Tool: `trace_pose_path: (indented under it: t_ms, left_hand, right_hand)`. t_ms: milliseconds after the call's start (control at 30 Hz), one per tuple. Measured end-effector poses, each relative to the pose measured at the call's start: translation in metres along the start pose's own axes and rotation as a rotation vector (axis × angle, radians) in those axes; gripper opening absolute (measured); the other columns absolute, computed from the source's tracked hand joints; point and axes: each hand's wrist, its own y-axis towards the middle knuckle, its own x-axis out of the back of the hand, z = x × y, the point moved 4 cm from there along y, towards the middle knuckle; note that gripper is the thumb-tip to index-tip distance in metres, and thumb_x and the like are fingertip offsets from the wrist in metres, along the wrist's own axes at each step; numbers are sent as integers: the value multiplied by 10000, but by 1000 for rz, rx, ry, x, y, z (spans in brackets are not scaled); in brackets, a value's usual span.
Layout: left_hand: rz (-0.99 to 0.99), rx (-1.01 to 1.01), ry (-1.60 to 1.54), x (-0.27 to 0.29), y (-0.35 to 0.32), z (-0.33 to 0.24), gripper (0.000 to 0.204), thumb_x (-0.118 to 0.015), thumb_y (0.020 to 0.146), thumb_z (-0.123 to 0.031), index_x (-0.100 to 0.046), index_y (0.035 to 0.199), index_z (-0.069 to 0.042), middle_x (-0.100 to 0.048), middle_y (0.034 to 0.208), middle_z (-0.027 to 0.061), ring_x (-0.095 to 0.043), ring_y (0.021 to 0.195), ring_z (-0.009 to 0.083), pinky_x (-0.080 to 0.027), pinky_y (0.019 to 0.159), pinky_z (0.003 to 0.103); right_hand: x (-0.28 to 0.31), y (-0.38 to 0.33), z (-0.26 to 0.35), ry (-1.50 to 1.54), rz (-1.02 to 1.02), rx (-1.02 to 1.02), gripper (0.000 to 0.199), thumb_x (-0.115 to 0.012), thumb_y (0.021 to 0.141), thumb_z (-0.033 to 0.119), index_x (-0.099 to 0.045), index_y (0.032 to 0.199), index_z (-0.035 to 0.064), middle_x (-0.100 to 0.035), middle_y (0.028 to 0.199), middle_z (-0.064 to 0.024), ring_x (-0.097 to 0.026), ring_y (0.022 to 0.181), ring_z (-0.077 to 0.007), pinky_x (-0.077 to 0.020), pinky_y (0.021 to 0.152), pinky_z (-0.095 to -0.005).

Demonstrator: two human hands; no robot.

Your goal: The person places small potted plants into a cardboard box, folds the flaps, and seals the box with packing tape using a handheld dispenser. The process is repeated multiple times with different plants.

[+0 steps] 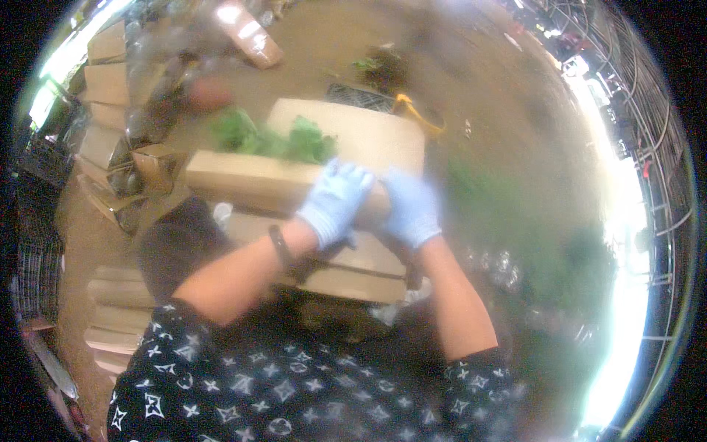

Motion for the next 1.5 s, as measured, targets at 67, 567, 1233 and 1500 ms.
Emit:
trace_pose_path:
  t_ms: [67, 567, 1233, 1500]
  left_hand:
    - [-74, 63, -46, -5, -2, -1, 520, -854, 697, -250, -593, 1109, -70, -633, 1152, 167, -601, 1123, 343, -444, 1005, 478]
    - [-210, 178, -144, -18, -6, -14, 112, -612, 807, -134, -567, 897, -85, -564, 798, 113, -584, 724, 286, -473, 661, 425]
    - [-99, 166, -278, -2, -6, -6, 204, -646, 893, -233, -684, 990, -58, -695, 924, 141, -693, 886, 295, -531, 773, 429]
    - [-56, 162, -346, -1, 0, 1, 319, -682, 913, -377, -752, 987, -75, -742, 979, 155, -719, 929, 315, -554, 802, 425]
  right_hand:
    - [5, 4, 0, -17, 119, -16, 664, -901, 542, 373, -693, 1124, 129, -698, 1116, -142, -658, 1034, -358, -534, 929, -436]
    - [-15, 135, -221, -149, -13, -369, 626, -774, 828, 299, -569, 1396, 135, -628, 1336, -220, -633, 1182, -388, -510, 998, -459]
    - [123, 107, -143, 614, -92, -250, 424, -776, 801, 178, -703, 1211, 95, -699, 1223, -119, -685, 1068, -252, -555, 921, -352]
    - [123, 97, -10, 439, -272, -389, 385, -690, 874, 363, -779, 1047, 30, -768, 1008, -108, -701, 862, -182, -547, 823, -314]
